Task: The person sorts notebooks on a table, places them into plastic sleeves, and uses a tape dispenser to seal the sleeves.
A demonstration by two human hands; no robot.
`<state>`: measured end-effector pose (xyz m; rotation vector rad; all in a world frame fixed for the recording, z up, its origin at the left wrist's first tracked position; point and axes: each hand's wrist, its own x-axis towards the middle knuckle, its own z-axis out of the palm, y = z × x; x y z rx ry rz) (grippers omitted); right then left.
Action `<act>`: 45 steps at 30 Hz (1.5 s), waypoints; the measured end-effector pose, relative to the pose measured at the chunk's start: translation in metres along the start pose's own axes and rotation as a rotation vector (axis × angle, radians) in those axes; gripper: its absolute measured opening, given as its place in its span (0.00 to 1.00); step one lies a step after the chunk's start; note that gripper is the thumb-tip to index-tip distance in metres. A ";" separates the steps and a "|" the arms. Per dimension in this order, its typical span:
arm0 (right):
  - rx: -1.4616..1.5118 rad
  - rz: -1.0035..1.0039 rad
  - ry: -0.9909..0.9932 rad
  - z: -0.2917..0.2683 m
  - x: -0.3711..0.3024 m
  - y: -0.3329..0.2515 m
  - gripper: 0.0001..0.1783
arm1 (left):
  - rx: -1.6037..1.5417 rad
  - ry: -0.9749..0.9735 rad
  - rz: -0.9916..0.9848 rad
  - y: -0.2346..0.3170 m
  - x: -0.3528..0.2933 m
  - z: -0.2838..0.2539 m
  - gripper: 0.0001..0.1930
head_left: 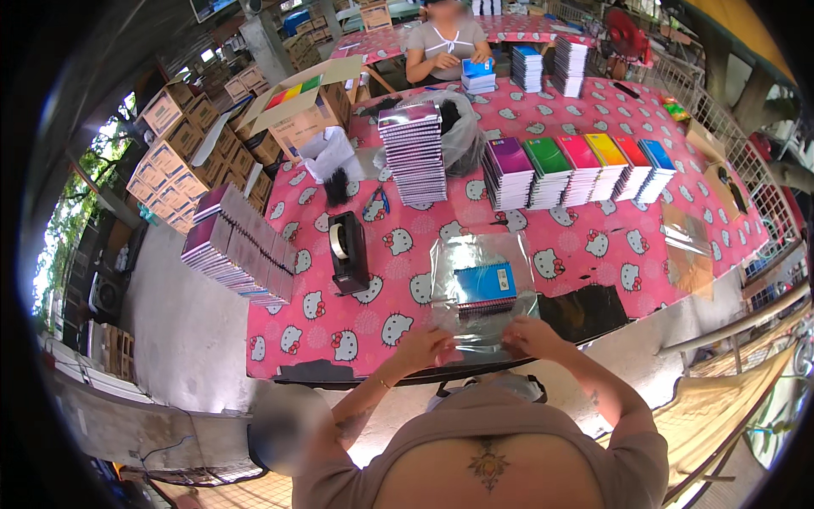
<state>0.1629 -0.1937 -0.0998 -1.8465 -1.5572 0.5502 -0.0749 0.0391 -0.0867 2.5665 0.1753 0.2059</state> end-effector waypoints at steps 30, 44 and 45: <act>-0.462 0.003 0.270 0.037 0.055 -0.055 0.33 | -1.060 -0.006 -0.784 -0.049 0.113 -0.028 0.24; -0.480 -0.018 0.317 0.033 0.064 -0.051 0.31 | -0.513 0.208 -0.500 -0.070 0.176 -0.021 0.20; -0.489 -0.024 0.313 0.032 0.062 -0.050 0.31 | -0.314 0.327 -0.278 -0.071 0.188 -0.014 0.19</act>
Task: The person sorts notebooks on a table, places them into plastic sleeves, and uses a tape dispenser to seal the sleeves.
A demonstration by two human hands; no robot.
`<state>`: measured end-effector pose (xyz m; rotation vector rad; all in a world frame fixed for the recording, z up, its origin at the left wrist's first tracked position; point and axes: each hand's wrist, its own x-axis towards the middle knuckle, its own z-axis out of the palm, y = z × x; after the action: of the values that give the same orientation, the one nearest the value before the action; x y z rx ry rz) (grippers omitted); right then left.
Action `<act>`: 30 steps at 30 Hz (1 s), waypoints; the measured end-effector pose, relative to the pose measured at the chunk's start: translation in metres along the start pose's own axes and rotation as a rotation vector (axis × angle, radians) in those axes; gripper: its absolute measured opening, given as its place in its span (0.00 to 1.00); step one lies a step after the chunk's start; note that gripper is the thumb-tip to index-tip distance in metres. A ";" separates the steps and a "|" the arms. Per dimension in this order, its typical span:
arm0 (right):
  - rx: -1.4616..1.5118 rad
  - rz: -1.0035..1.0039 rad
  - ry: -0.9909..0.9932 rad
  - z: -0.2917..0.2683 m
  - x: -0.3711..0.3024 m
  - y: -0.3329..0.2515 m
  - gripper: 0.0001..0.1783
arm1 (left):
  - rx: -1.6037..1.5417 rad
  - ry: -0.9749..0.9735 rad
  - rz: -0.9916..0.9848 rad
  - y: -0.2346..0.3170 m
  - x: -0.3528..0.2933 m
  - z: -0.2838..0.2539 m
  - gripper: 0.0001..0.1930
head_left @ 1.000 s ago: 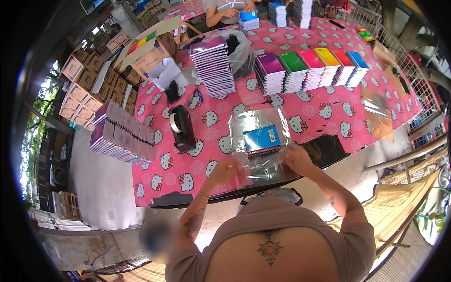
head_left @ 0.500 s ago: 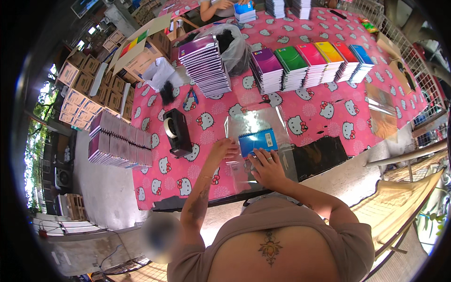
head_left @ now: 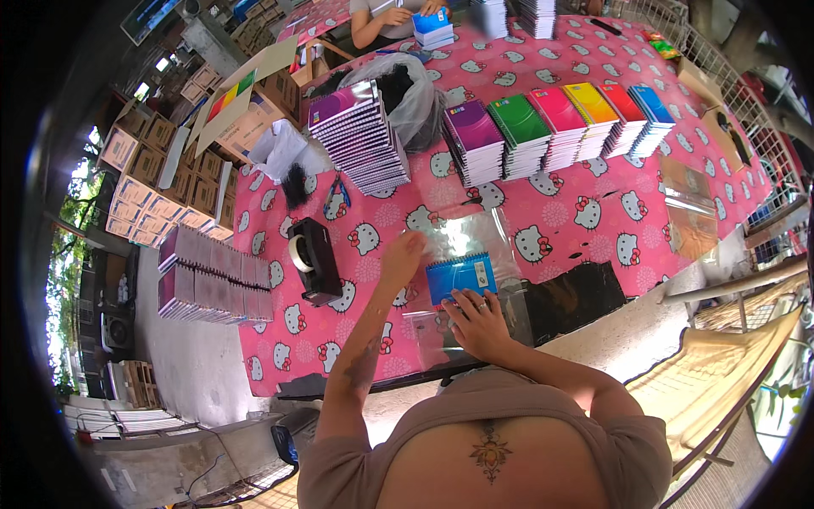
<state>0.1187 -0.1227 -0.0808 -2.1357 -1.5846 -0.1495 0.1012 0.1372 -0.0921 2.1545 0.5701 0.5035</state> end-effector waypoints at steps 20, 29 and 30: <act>-0.028 -0.062 0.039 0.004 -0.002 -0.007 0.32 | 0.809 -0.245 0.465 0.034 0.034 0.021 0.11; -0.039 -0.076 -0.029 -0.003 0.001 0.003 0.28 | 0.531 -0.210 0.484 0.061 -0.050 0.022 0.09; -0.043 -0.087 -0.028 -0.002 -0.002 0.002 0.27 | 0.554 -0.156 0.472 0.067 -0.066 0.024 0.09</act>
<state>0.1197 -0.1257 -0.0805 -2.1106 -1.7056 -0.1850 0.0753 0.0491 -0.0620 2.8510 0.1049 0.4542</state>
